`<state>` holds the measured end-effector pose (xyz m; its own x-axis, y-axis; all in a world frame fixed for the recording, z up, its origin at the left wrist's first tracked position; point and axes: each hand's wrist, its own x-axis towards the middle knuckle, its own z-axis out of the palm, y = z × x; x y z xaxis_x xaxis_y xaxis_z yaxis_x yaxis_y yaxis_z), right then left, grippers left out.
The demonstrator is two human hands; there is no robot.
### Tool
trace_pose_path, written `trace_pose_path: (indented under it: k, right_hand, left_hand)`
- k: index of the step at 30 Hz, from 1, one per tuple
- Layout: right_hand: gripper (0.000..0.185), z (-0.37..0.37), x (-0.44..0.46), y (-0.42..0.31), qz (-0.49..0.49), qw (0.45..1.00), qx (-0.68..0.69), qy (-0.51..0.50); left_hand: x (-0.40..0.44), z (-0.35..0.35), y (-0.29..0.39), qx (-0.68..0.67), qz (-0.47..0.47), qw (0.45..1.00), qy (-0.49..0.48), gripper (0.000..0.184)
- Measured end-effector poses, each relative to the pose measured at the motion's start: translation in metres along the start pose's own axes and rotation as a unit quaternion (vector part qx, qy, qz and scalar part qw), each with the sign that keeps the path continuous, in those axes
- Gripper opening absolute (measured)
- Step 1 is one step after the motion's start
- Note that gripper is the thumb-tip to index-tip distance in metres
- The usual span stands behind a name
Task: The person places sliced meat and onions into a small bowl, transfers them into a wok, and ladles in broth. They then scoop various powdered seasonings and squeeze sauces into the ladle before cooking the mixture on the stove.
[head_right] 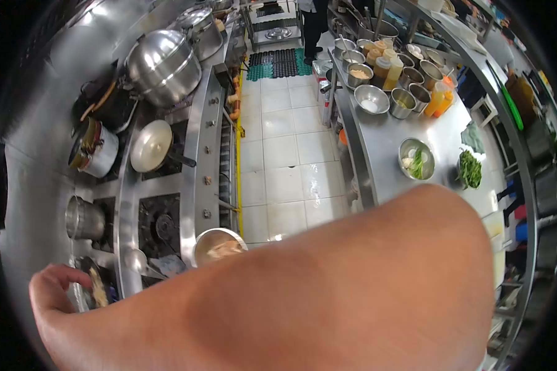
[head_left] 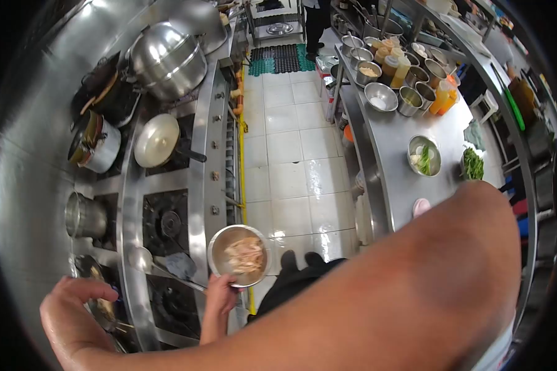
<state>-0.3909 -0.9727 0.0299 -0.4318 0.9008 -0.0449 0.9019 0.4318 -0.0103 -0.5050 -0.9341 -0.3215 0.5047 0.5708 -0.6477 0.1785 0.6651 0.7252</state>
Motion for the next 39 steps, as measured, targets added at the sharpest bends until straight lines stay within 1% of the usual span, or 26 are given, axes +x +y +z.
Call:
trace_pose_path:
  k: [2, 5, 8, 10, 11, 12, 14, 15, 16, 17, 18, 19, 20, 21, 23, 25, 26, 27, 29, 30, 31, 33, 35, 37, 39]
  right_hand:
    - [0.045, -0.010, -0.005, 0.012, 0.049, 0.999, -0.008, 0.004]
    - [0.044, -0.022, -0.023, 0.025, 0.129, 0.991, -0.022, 0.023]
    - [0.043, -0.018, -0.062, 0.048, 0.265, 0.963, -0.020, 0.037]
    - [0.042, 0.004, -0.112, 0.064, 0.359, 0.932, -0.005, 0.056]
    - [0.041, 0.024, -0.139, 0.065, 0.401, 0.913, 0.006, 0.081]
    - [0.032, 0.037, -0.182, 0.065, 0.407, 0.905, -0.032, 0.122]
    - [0.029, 0.039, -0.267, 0.059, 0.512, 0.856, -0.065, 0.038]
    - [0.030, 0.026, -0.316, 0.040, 0.567, 0.817, -0.058, 0.086]
    - [0.015, 0.022, -0.358, 0.040, 0.599, 0.769, -0.111, 0.192]
    - [0.017, 0.016, -0.404, 0.026, 0.649, 0.720, -0.178, 0.170]
    - [0.039, -0.032, -0.432, 0.010, 0.785, 0.616, -0.068, -0.021]
    - [0.038, -0.043, -0.471, 0.005, 0.826, 0.550, -0.116, -0.047]
    - [0.038, -0.064, -0.502, -0.005, 0.864, 0.494, -0.095, -0.006]
    - [0.035, -0.063, -0.557, -0.008, 0.867, 0.472, -0.159, -0.029]
    - [0.035, -0.069, -0.647, -0.012, 0.840, 0.520, -0.141, -0.062]
    - [0.035, -0.062, -0.692, -0.014, 0.874, 0.486, -0.016, 0.000]
    - [0.035, -0.057, -0.704, -0.014, 0.883, 0.466, 0.049, 0.031]
    - [0.036, -0.055, -0.706, -0.014, 0.880, 0.468, 0.081, 0.000]
    - [0.038, -0.055, -0.699, -0.010, 0.868, 0.471, 0.143, -0.062]
    - [0.039, -0.054, -0.696, -0.008, 0.857, 0.477, 0.175, -0.079]
    - [0.039, -0.047, -0.701, -0.008, 0.849, 0.497, 0.155, -0.090]
    - [0.039, -0.030, -0.711, -0.006, 0.831, 0.533, 0.112, -0.112]
    - [0.040, -0.021, -0.712, -0.004, 0.830, 0.537, 0.108, -0.104]
    - [0.041, -0.015, -0.713, -0.003, 0.830, 0.541, 0.102, -0.096]
    - [0.039, -0.006, -0.722, -0.001, 0.823, 0.555, 0.094, -0.082]
  left_hand:
    - [0.021, 0.021, 0.007, 0.039, -0.028, 0.998, -0.050, 0.044]
    - [0.036, 0.041, 0.019, 0.086, -0.046, 0.991, -0.086, 0.045]
    - [0.048, 0.052, 0.033, 0.148, -0.041, 0.976, -0.155, 0.038]
    - [0.055, 0.069, 0.040, 0.203, -0.043, 0.957, -0.201, 0.034]
    - [0.057, 0.075, 0.041, 0.230, -0.042, 0.948, -0.218, 0.034]
    - [0.060, 0.078, 0.039, 0.237, -0.038, 0.943, -0.231, 0.033]
    - [0.070, 0.076, 0.031, 0.200, -0.020, 0.948, -0.246, 0.036]
    - [0.077, 0.074, 0.024, 0.170, -0.008, 0.952, -0.253, 0.039]
    - [0.087, 0.082, 0.022, 0.148, 0.002, 0.963, -0.226, 0.041]
    - [0.085, 0.099, 0.021, 0.148, -0.022, 0.960, -0.235, 0.040]
    - [0.079, 0.113, 0.027, 0.148, -0.045, 0.958, -0.241, 0.040]
    - [0.073, 0.130, 0.033, 0.149, -0.069, 0.955, -0.246, 0.040]
    - [0.067, 0.150, 0.037, 0.160, -0.056, 0.946, -0.277, 0.041]
    - [0.066, 0.170, 0.038, 0.183, -0.050, 0.934, -0.301, 0.041]
    - [0.065, 0.213, 0.046, 0.230, -0.039, 0.908, -0.348, 0.043]
    - [0.021, 0.279, 0.052, 0.220, -0.046, 0.892, -0.391, 0.044]
    - [0.014, 0.307, 0.053, 0.240, -0.045, 0.866, -0.437, 0.044]
    - [0.008, 0.333, 0.054, 0.260, -0.044, 0.836, -0.480, 0.044]
    - [-0.034, 0.391, 0.049, 0.260, -0.062, 0.826, -0.496, 0.043]
    - [-0.047, 0.414, 0.048, 0.272, -0.065, 0.802, -0.528, 0.042]
    - [-0.060, 0.436, 0.047, 0.283, -0.069, 0.776, -0.559, 0.041]
    - [-0.120, 0.479, 0.043, 0.290, -0.082, 0.790, -0.534, 0.038]
    - [-0.128, 0.510, 0.033, 0.306, -0.090, 0.721, -0.615, 0.036]
    - [-0.154, 0.538, 0.024, 0.333, -0.087, 0.679, -0.648, 0.039]
    - [-0.176, 0.561, 0.010, 0.360, -0.072, 0.661, -0.654, 0.040]
